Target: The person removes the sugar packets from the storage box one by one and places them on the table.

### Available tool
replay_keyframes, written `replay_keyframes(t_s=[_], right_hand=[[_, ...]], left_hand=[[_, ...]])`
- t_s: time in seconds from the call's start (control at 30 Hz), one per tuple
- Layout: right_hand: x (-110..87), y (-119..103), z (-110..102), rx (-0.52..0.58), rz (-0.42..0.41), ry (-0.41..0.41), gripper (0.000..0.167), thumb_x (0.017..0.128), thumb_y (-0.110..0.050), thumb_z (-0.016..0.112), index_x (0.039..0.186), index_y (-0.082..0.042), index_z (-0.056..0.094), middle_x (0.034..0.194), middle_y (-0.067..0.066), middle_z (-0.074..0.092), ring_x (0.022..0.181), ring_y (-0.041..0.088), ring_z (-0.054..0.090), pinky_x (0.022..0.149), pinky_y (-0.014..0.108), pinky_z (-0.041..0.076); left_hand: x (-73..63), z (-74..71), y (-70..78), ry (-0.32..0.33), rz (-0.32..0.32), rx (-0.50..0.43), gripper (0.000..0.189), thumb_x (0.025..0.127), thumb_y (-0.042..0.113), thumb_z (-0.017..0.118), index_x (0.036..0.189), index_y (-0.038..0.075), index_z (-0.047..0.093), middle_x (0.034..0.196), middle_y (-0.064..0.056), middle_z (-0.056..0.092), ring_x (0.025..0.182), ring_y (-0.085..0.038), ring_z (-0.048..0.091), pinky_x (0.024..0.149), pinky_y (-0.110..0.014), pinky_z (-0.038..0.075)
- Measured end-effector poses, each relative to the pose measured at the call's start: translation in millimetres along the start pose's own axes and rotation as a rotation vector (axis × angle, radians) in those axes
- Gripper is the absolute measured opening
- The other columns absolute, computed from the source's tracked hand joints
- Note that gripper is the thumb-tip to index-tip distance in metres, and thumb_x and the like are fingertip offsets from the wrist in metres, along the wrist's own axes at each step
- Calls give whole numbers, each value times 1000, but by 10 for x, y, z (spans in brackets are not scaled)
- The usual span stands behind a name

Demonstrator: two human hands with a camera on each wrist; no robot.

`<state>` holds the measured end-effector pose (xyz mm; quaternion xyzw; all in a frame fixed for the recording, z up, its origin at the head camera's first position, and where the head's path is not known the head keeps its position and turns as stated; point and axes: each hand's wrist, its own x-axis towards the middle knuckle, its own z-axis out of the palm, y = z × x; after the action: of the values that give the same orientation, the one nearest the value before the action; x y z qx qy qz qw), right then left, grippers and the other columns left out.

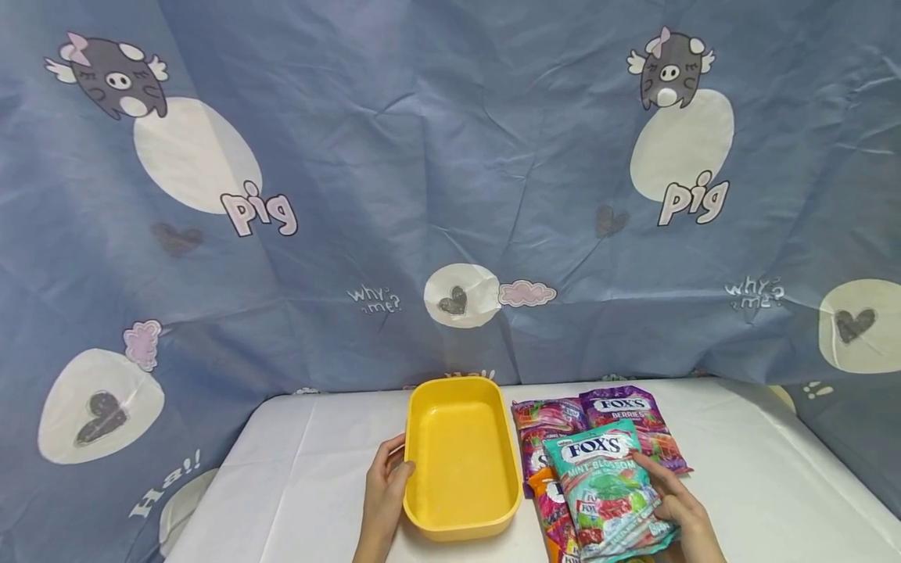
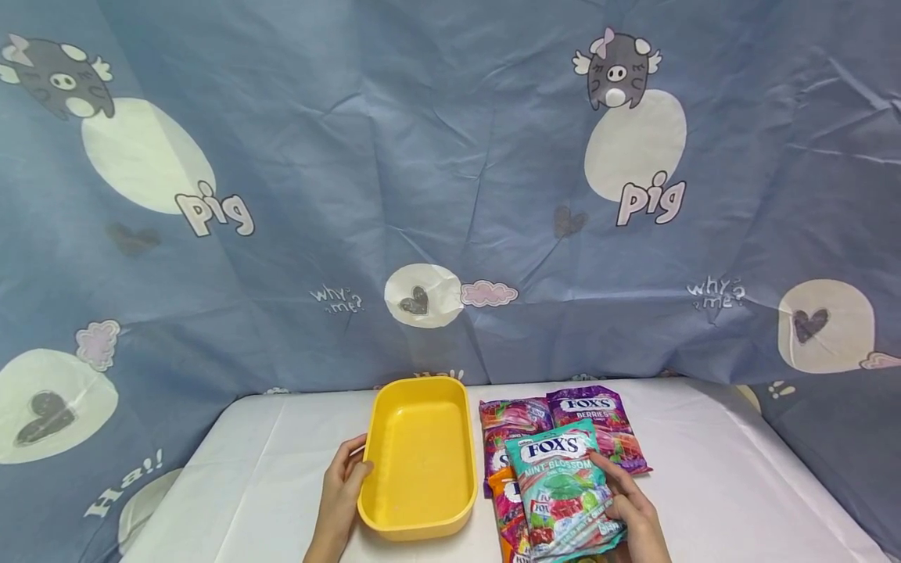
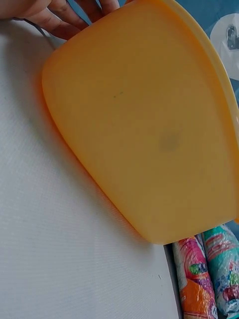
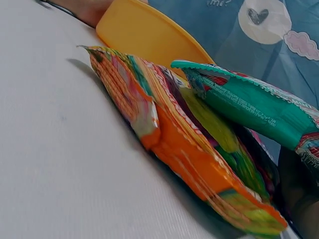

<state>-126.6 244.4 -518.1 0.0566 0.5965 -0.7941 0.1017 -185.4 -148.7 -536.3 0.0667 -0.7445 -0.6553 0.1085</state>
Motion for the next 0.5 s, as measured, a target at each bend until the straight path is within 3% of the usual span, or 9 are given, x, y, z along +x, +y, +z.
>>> replay_keyframes(t_s=[0.27,0.5], right_hand=[[-6,-31,-72,-85,30,101,69,83,-2,31,147,-26,31,107,-27,59,102,30,60,81,55,56],[-15,-42,-129,-116,34,102,69,83,-2,31,148,-25,29,107,-31,57,101,30,60,80,54,56]], left_hand=[[14,4,4,-1,-23,1,42,86,7,53,128,9,53,133,-13,55,121,-29,54,91,-30,54],[9,-2,1,-6,-36,-9,42,87,7,52,130,9,52,134,-14,53,122,-29,53,91,-30,54]])
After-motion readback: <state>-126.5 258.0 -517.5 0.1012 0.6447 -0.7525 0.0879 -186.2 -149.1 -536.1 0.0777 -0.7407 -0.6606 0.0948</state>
